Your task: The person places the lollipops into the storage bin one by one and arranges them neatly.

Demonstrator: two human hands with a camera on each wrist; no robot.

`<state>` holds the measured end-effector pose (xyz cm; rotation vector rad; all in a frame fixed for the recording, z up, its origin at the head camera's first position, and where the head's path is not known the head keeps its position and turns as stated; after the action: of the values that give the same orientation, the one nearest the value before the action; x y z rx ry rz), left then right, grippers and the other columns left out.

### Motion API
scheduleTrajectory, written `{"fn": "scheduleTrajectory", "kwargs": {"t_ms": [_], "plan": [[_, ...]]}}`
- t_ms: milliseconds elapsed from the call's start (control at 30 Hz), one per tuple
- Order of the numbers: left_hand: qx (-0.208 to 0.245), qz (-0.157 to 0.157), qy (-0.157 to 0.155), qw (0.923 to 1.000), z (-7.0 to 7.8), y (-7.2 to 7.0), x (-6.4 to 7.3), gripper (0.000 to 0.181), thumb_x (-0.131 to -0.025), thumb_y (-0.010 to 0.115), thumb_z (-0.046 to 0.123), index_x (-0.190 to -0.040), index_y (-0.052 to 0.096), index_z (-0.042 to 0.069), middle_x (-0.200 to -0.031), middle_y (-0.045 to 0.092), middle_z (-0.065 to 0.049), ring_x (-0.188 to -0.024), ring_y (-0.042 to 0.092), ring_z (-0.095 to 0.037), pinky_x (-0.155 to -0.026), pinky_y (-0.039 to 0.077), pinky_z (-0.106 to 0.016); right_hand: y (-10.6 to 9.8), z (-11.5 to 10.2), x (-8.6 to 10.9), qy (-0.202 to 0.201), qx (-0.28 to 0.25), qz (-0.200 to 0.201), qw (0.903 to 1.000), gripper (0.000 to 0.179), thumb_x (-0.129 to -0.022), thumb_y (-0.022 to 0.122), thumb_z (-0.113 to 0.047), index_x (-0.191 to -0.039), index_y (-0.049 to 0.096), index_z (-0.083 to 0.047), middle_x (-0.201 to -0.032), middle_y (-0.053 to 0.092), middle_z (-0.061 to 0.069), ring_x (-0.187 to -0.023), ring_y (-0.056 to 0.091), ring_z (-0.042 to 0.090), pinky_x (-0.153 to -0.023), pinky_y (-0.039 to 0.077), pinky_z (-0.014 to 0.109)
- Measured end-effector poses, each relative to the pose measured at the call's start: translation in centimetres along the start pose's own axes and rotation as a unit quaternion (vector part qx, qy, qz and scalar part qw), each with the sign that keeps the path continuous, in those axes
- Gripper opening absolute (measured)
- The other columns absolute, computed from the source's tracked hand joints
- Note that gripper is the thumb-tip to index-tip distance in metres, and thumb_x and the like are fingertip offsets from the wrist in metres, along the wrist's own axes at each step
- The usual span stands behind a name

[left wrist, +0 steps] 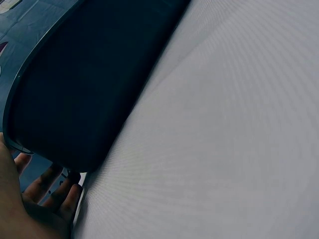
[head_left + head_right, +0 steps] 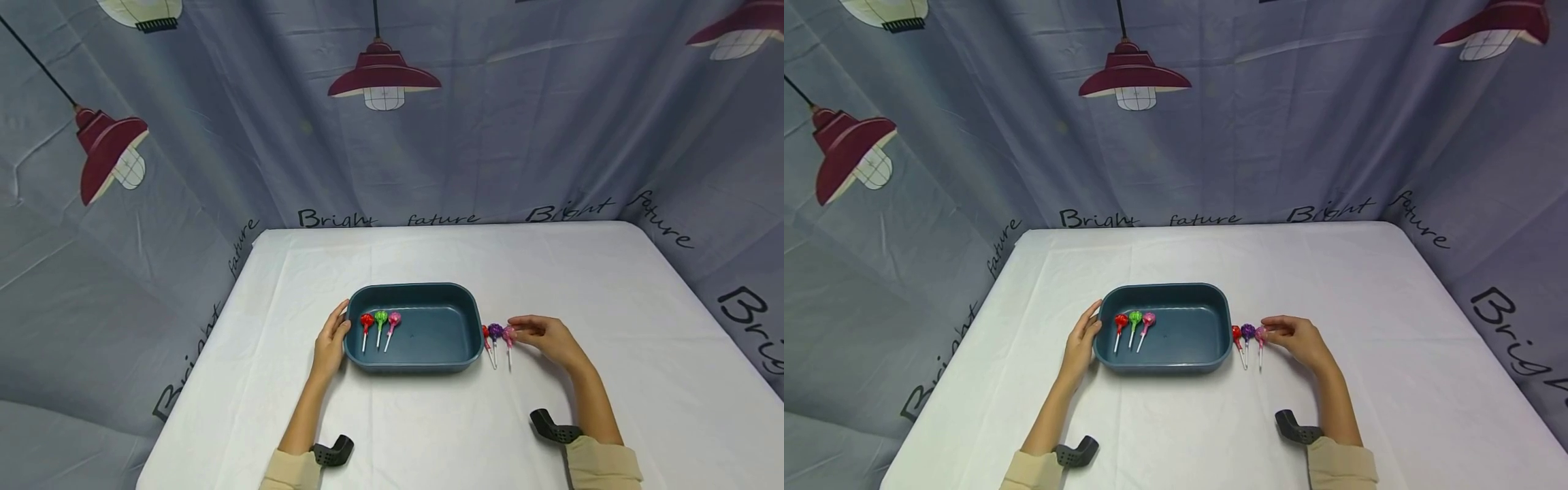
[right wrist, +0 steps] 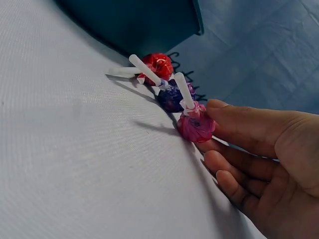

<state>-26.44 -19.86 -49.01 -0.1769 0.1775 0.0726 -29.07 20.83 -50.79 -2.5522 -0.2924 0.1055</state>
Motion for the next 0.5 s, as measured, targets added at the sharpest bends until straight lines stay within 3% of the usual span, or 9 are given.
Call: {"fn": "scheduleTrajectory", "kwargs": {"t_ms": [267, 500], "plan": [[0.002, 0.000, -0.004, 1.0000, -0.12, -0.02, 0.02, 0.042, -0.097, 0.047, 0.010, -0.138, 0.043, 0.008, -0.132, 0.049, -0.018, -0.123, 0.045, -0.026, -0.099, 0.035, -0.042, 0.31, 0.51, 0.00, 0.020, 0.014, 0.001, 0.9997, 0.038, -0.083, 0.070, -0.023, -0.113, 0.065, 0.000, -0.089, 0.065, 0.009, -0.073, 0.054, 0.015, -0.062, 0.044, 0.023], [0.002, 0.001, 0.001, 1.0000, -0.20, 0.04, -0.12, 0.042, -0.096, 0.047, 0.009, -0.138, 0.044, 0.006, -0.132, 0.049, -0.018, -0.122, 0.045, -0.026, -0.099, 0.036, -0.041, 0.49, 0.60, 0.08, 0.012, 0.011, -0.007, 0.9998, 0.035, -0.082, 0.070, -0.018, -0.112, 0.065, 0.000, -0.081, 0.061, 0.006, -0.071, 0.052, 0.015, -0.060, 0.044, 0.024]]}}
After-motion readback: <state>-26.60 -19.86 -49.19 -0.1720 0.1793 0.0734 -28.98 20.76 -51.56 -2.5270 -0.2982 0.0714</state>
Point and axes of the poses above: each hand's wrist, its own x-axis away from the middle knuckle, its own y-axis out of the palm, z = x × y, the point moved 6 cm from there along -x, towards the middle knuckle
